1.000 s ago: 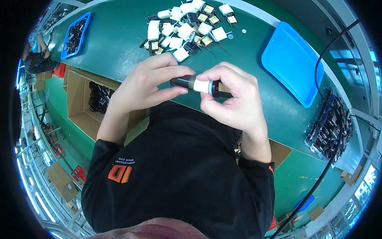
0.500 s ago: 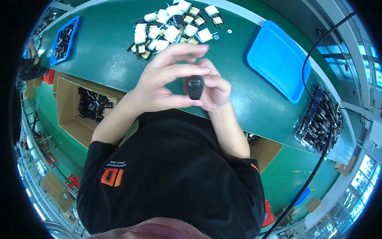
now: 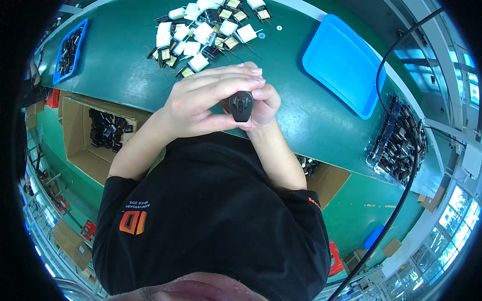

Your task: Manually assembling small plastic housings by fitting internal components into the main shell on a factory line.

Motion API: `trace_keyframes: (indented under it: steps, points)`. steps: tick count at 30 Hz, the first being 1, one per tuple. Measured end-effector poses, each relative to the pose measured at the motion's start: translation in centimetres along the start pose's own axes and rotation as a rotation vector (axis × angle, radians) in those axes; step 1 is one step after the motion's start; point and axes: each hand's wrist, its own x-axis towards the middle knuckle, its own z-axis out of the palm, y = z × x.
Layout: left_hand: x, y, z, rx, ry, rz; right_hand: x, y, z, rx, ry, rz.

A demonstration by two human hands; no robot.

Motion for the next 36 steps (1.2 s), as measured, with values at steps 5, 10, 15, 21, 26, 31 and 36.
trace_keyframes:
  steps: [5,10,15,21,26,31,36]
  points:
    - [-0.1,0.2,-0.1,0.011,0.009,-0.004,0.0,0.8,0.4,-0.013,0.102,-0.06]
    - [0.0,0.1,-0.1,0.028,0.016,0.01,-0.1,1.5,1.6,0.089,0.188,-0.104]
    - [0.1,0.0,0.2,0.034,0.022,0.021,-0.4,1.0,-1.8,0.09,-0.004,0.037]
    - [0.1,-0.1,0.1,0.031,0.024,0.043,-0.2,1.0,0.4,0.166,0.502,0.007]
    - [-0.2,-0.4,0.1,0.039,0.027,0.022,0.5,0.9,3.0,0.216,0.922,0.0]
    - [0.0,-0.2,0.0,0.042,-0.021,-0.002,-0.3,0.9,-0.5,0.222,-0.04,0.017]
    - [-0.2,-0.9,-0.5,0.053,-0.05,-0.041,0.0,0.0,0.1,-0.272,-0.146,-0.081]
